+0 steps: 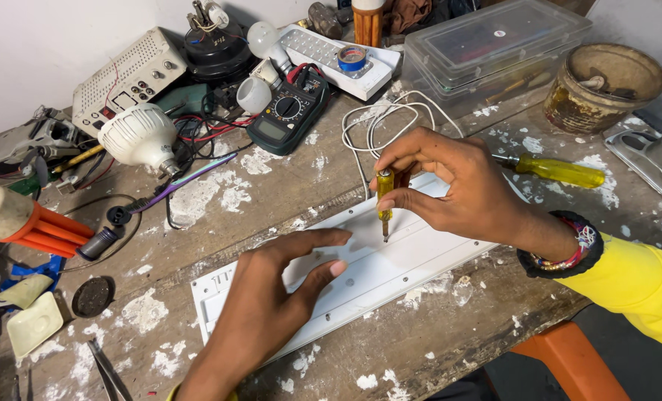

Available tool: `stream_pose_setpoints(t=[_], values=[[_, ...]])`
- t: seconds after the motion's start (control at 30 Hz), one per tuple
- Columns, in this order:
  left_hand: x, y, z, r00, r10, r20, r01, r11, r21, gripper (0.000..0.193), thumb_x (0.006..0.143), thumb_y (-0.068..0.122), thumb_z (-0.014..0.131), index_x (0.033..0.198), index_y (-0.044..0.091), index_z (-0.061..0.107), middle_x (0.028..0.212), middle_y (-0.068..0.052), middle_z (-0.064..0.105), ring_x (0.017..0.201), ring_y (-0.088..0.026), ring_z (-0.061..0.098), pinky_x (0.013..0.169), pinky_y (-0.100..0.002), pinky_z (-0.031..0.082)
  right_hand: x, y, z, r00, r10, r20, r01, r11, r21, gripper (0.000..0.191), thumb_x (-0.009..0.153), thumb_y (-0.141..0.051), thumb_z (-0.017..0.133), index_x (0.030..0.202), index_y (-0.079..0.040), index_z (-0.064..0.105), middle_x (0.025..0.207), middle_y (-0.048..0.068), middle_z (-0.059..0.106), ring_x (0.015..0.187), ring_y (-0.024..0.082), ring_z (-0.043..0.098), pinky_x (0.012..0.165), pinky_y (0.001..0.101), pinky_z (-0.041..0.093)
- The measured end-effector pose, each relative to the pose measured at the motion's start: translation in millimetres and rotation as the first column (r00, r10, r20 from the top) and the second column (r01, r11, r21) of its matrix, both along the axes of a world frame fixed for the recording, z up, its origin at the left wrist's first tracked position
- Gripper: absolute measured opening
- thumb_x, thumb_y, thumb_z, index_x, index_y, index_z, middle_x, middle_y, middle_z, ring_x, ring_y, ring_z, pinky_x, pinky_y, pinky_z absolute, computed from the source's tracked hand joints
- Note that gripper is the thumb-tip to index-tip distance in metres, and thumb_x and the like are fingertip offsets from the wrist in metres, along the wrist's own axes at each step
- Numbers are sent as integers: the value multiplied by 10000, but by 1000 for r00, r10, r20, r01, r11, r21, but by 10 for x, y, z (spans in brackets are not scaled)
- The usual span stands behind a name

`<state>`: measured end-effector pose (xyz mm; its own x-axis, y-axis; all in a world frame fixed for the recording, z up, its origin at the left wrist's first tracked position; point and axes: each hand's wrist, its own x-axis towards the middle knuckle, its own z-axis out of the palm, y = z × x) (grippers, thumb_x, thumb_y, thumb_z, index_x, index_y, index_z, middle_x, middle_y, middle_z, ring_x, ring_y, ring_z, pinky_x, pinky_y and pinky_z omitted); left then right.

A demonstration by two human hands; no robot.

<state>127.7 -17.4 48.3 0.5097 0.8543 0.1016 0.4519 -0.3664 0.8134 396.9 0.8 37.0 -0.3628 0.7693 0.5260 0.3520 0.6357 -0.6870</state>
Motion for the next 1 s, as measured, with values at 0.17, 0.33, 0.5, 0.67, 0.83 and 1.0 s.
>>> stream_pose_setpoints(t=[0.17, 0.33, 0.5, 0.67, 0.83, 1.0], values=[[251, 143, -70, 994, -65, 83, 67, 997, -21, 404, 881, 213, 737, 1258, 75, 697, 1217, -93, 771, 1122, -237, 755, 981, -367, 562, -7, -31, -1, 995, -93, 45, 89, 993, 82, 395, 828, -144, 864, 1135, -13, 651, 1050, 55, 703, 994, 108, 714, 880, 255, 624], [464, 354, -178, 978, -114, 172, 126, 990, -61, 387, 901, 177, 726, 1264, 53, 674, 1204, -119, 767, 1134, -217, 749, 1008, -357, 579, 30, -79, 10, 974, -187, 130, 166, 973, 159, 384, 789, -195, 914, 1028, -37, 660, 989, 43, 745, 863, 78, 712, 747, 255, 570], [554, 486, -313, 915, -238, 327, 298, 943, -147, 342, 896, 94, 729, 1227, 15, 694, 1185, -90, 777, 1131, -146, 711, 1030, -335, 556, 88, -65, 13, 988, -45, 151, 11, 976, 218, 306, 849, -121, 859, 1014, -44, 612, 1059, 63, 749, 1013, 167, 772, 831, 288, 613], [549, 504, -436, 906, -284, 315, 357, 911, -205, 268, 936, 88, 720, 1195, 15, 721, 1105, -69, 788, 1079, -90, 671, 1003, -314, 546, 111, -75, 26, 992, 49, 119, -62, 992, 107, 247, 865, -36, 801, 1006, -59, 600, 1162, 114, 707, 1093, 222, 756, 928, 338, 608], [550, 530, -494, 900, -263, 349, 332, 931, -155, 242, 919, 42, 725, 1160, 25, 747, 1067, -64, 805, 1059, -99, 699, 997, -319, 550, 94, -75, 86, 986, 71, 152, -85, 992, 89, 250, 870, 3, 760, 1074, -62, 630, 1237, 131, 706, 1208, 251, 716, 975, 361, 598], [566, 509, -464, 929, -138, 343, 191, 974, -124, 250, 769, 54, 844, 1016, 46, 808, 955, -45, 835, 884, -101, 768, 861, -301, 624, 45, -84, 83, 984, 70, 166, -97, 983, 157, 410, 792, -146, 876, 1171, -111, 723, 1228, 77, 711, 1133, 208, 718, 977, 349, 588]])
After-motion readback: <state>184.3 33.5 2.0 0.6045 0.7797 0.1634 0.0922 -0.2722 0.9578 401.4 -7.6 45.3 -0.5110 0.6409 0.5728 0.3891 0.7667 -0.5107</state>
